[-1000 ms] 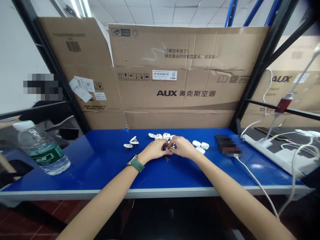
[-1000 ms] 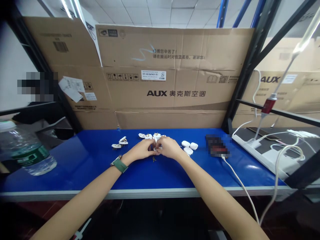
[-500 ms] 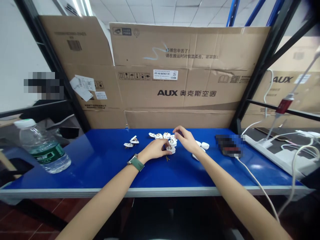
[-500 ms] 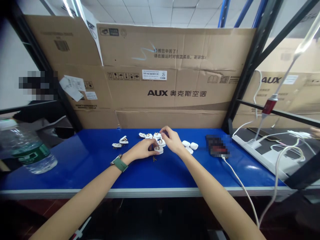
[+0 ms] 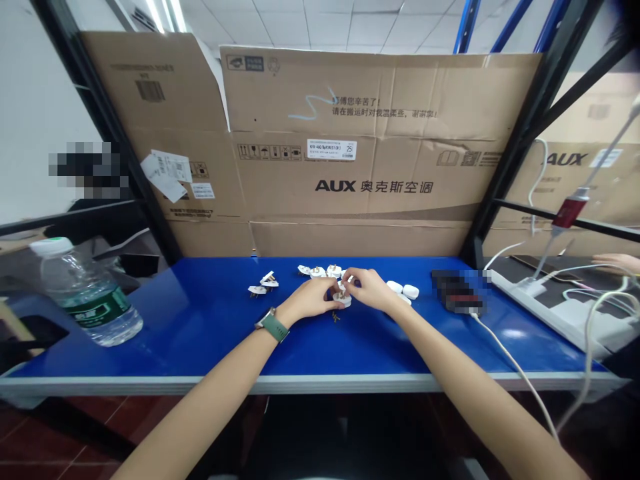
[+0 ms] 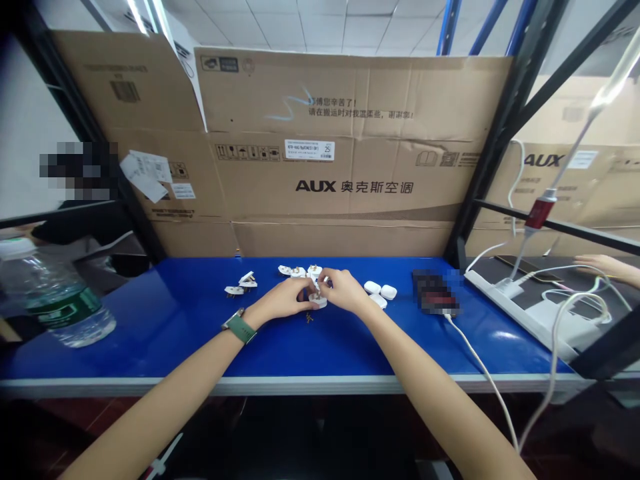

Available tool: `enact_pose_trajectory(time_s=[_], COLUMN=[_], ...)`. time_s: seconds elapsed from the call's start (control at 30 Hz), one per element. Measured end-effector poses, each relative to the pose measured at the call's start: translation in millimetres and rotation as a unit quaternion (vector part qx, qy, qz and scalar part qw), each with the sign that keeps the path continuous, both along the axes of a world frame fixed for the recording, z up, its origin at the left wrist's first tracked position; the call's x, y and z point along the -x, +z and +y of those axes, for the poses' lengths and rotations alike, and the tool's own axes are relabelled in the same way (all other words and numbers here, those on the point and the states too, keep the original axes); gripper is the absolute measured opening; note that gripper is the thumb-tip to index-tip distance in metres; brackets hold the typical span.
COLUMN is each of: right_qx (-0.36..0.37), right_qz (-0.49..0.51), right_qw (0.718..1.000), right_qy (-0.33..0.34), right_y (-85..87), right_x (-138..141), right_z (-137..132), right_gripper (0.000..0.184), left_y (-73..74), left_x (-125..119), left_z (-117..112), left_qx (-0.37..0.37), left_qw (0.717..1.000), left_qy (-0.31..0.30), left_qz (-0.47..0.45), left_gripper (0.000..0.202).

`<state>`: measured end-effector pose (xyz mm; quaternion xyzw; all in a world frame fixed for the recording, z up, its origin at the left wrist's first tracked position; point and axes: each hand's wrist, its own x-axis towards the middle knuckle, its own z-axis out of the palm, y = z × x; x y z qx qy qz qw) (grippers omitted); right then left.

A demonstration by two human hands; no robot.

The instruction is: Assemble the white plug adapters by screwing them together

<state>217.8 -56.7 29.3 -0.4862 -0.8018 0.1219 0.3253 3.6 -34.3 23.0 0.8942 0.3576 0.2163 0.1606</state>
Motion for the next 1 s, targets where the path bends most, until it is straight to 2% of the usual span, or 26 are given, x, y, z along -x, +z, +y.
enact_pose_trajectory(time_s=[0.6,0.87,1.0], right_qx=[-0.025,-0.025,-0.014], right_qz=[-0.017,-0.033,-0.002], right_qw=[0.993,0.997,0.997], right_qy=[0.114,0.063,0.082], right_y=[3.2,5.9,3.9], right_x=[1.6,0.2,-0.2], right_z=[-6.0,-5.0,-3.3], right_gripper=[0.014,0.02,0.018], left_y=[3.1,0.2,-1.1], left_x=[-1.4,-0.7,-0.3], left_z=[-2.7,0.3,1.1], left_qx=[-0.001,0.0,-0.003], left_qw=[1.0,1.0,1.0], left_qy=[-0.024,-0.006,-0.007], left_qz=[-0.011,0.0,-0.002], left_gripper=[0.033,0.037,0.039])
